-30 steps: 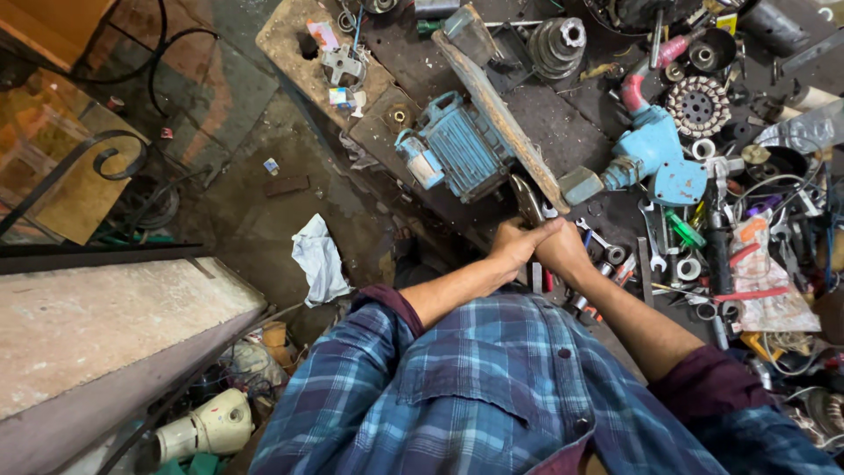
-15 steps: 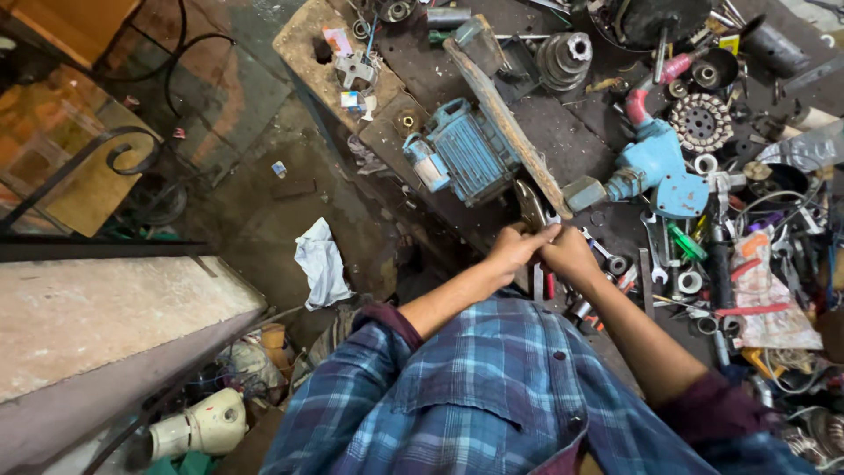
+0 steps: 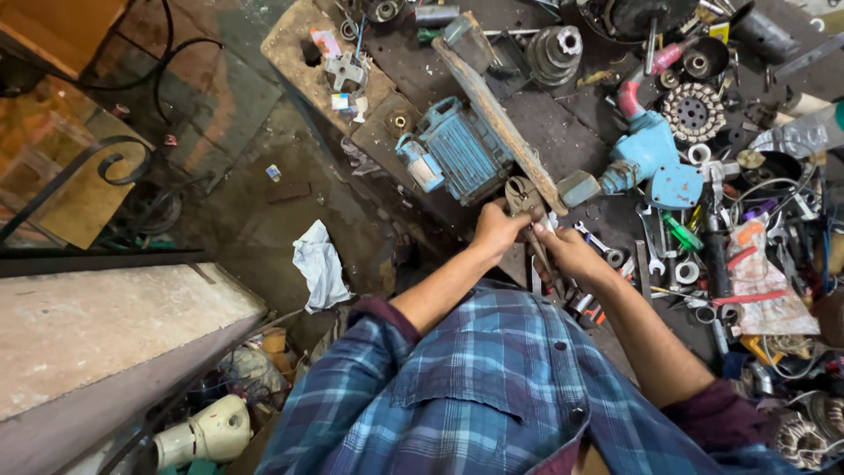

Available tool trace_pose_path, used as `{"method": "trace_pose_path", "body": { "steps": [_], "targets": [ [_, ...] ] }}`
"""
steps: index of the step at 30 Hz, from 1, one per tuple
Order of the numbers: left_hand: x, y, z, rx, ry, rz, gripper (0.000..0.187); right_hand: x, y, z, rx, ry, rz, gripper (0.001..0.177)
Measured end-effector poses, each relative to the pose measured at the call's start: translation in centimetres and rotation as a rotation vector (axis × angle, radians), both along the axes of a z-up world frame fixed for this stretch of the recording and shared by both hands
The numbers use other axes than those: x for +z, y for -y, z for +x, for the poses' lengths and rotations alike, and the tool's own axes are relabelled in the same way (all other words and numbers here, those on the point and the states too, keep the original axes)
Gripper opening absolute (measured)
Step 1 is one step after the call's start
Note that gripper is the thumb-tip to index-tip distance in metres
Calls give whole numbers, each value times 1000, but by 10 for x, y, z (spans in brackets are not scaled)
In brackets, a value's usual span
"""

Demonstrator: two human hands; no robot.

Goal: The person uses pliers to adjust a component on a blue electric motor mounted on a wooden board. They repeatedly grip and reposition the tool while working on the same area of the motor.

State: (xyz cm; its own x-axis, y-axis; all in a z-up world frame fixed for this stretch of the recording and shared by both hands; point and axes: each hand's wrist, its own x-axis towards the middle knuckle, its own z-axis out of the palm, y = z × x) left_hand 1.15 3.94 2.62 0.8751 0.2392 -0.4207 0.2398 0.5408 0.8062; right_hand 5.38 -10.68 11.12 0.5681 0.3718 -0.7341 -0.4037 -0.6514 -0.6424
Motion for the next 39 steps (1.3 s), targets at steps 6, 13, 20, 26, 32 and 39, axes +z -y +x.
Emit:
{"method": "trace_pose_path", "body": {
  "steps": [6, 13, 20, 26, 32, 39],
  "targets": [
    [22, -5, -8, 30, -14, 242, 30, -3, 5, 6, -46, -280, 156, 58],
    [45, 0, -7, 100, -69, 714, 27, -51, 40, 23, -110, -863, 600, 61],
    [34, -16, -19, -82, -21, 239, 24, -53, 45, 12, -111, -542, 476, 53],
    [40, -15, -19, -55, -77, 228, 24, 13, 50, -35, 418, 738, -245, 78],
    [52, -11, -16, -69, -168, 468, 23, 11, 32, -65, 418, 862, -658, 57],
    [-19, -10, -32, -127, 144, -260, 43, 23, 37, -31, 365, 478, -435, 50]
  ]
}}
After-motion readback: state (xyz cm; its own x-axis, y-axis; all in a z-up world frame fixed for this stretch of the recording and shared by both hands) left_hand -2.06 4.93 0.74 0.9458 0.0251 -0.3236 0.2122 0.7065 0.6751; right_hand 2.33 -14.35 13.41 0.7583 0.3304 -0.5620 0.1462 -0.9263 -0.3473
